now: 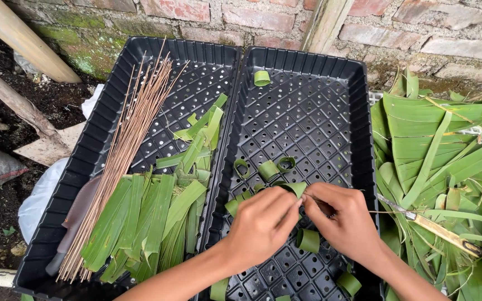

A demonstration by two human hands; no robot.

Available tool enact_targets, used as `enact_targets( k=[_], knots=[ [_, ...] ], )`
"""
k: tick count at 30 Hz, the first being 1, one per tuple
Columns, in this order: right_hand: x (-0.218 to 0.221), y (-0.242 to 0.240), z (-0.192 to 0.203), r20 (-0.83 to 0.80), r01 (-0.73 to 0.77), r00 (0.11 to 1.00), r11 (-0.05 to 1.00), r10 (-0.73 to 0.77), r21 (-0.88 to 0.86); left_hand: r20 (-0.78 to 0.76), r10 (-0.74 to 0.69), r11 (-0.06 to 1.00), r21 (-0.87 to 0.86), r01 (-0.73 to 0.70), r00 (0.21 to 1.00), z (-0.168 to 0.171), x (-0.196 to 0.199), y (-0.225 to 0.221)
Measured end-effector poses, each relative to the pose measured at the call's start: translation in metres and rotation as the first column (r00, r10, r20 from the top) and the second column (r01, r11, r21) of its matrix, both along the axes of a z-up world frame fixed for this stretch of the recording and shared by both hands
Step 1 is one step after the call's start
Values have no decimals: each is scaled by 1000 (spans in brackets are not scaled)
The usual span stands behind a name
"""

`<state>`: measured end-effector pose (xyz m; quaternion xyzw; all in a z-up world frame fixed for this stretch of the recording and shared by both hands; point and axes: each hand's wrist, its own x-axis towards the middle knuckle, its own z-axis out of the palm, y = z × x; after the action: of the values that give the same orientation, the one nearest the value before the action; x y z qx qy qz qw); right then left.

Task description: Folding and rolling green leaf strips into small cylinders and organizing them in a tray.

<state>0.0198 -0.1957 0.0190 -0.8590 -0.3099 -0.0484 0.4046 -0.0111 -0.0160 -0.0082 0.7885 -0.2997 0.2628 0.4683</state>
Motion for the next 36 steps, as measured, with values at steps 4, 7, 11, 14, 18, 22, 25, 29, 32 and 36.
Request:
enact_targets(
  k=[4,7,11,14,18,22,25,29,32,36],
  knots=[
    [8,-6,3,-3,-90,996,994,90,60,-577,-279,875,-483,-45,767,6,8,13],
    [10,-14,-4,41,-75,997,990,70,118,-539,-620,612,-787,-77,570,2,11,19],
    [13,-14,-9,441,-200,872,977,211,-72,-367,-820,424,-905,34,440,3,5,16],
    [8,-11,7,530,-152,810,963,251,-222,-460,-714,544,-839,3,528,7,3,14],
    [2,-14,18,599,40,773,927,208,-374,-594,-205,889,-445,-106,778,10,0,10],
    [-1,-21,25,363,38,921,898,139,-439,-291,45,994,-78,-71,956,11,2,10],
    [5,-22,34,320,-23,927,882,194,-470,-333,-37,999,-41,24,942,15,4,15],
    [11,-21,28,158,-248,949,956,272,-157,-572,-395,892,-428,149,719,10,9,22],
    [13,-16,20,119,-277,953,961,277,-16,-543,-555,771,-621,143,630,2,16,22],
    [-2,-10,12,272,-186,942,980,197,-66,-555,-575,685,-729,-17,601,8,8,13]
  ],
)
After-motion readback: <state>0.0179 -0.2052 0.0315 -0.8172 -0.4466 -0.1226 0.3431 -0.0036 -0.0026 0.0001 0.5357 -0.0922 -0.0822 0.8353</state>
